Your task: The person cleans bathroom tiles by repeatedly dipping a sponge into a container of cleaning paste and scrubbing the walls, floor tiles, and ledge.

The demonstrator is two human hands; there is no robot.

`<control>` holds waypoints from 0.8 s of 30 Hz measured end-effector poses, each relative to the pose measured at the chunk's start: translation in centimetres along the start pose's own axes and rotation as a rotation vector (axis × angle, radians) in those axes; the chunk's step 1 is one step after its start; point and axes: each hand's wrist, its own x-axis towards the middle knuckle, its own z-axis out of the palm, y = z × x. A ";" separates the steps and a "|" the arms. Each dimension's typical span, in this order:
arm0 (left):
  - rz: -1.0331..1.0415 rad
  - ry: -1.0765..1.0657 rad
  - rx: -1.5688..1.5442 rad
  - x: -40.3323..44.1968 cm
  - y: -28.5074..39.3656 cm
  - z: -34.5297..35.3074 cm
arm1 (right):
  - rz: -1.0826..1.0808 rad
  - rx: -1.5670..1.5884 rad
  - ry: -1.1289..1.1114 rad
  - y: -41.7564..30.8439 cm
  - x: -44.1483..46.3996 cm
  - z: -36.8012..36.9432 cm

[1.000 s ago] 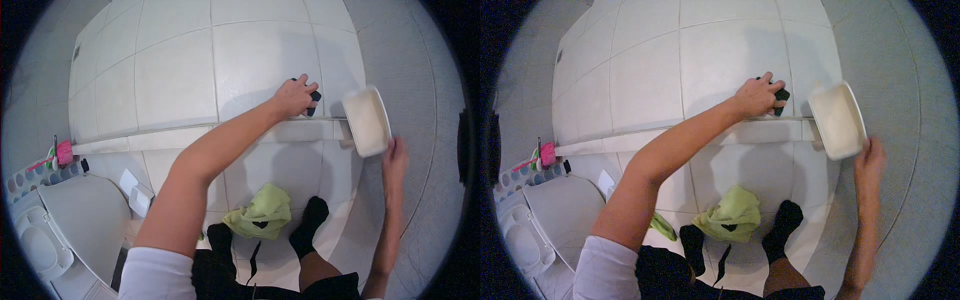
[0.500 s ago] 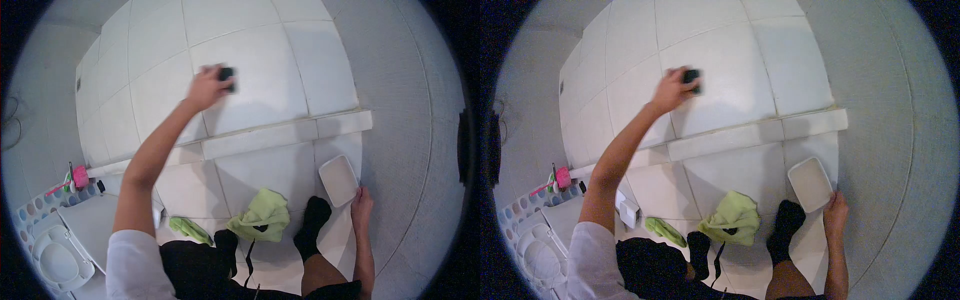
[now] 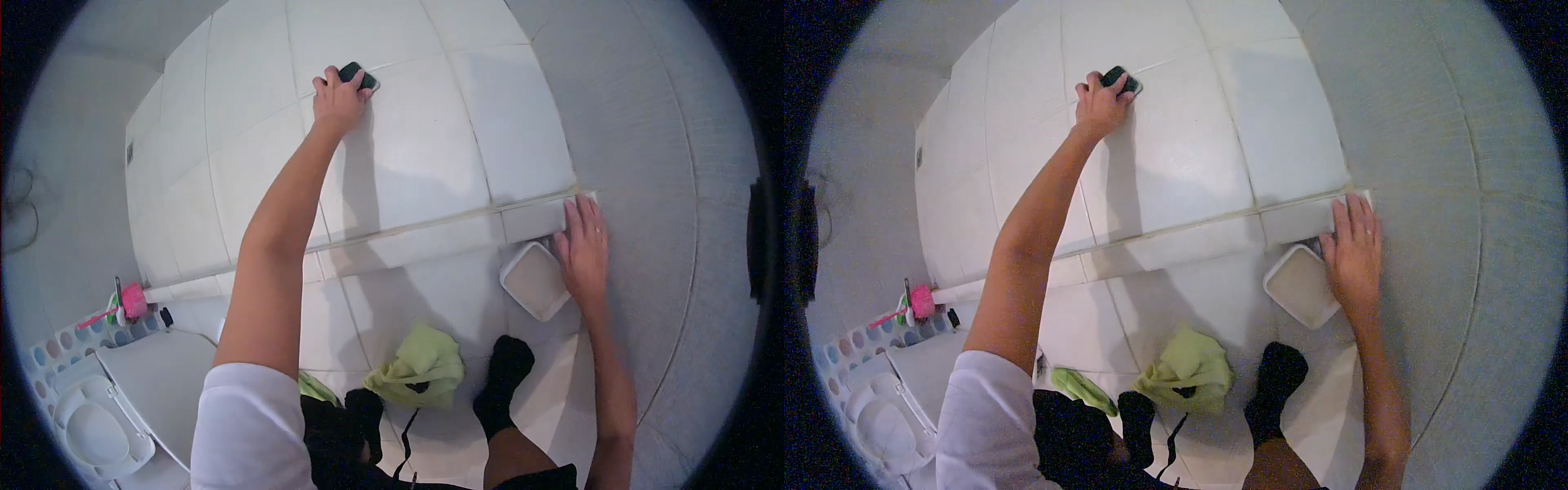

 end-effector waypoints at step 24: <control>0.083 0.030 -0.065 -0.7 9.5 0.9 | -0.322 0.062 0.114 2.6 5.0 3.0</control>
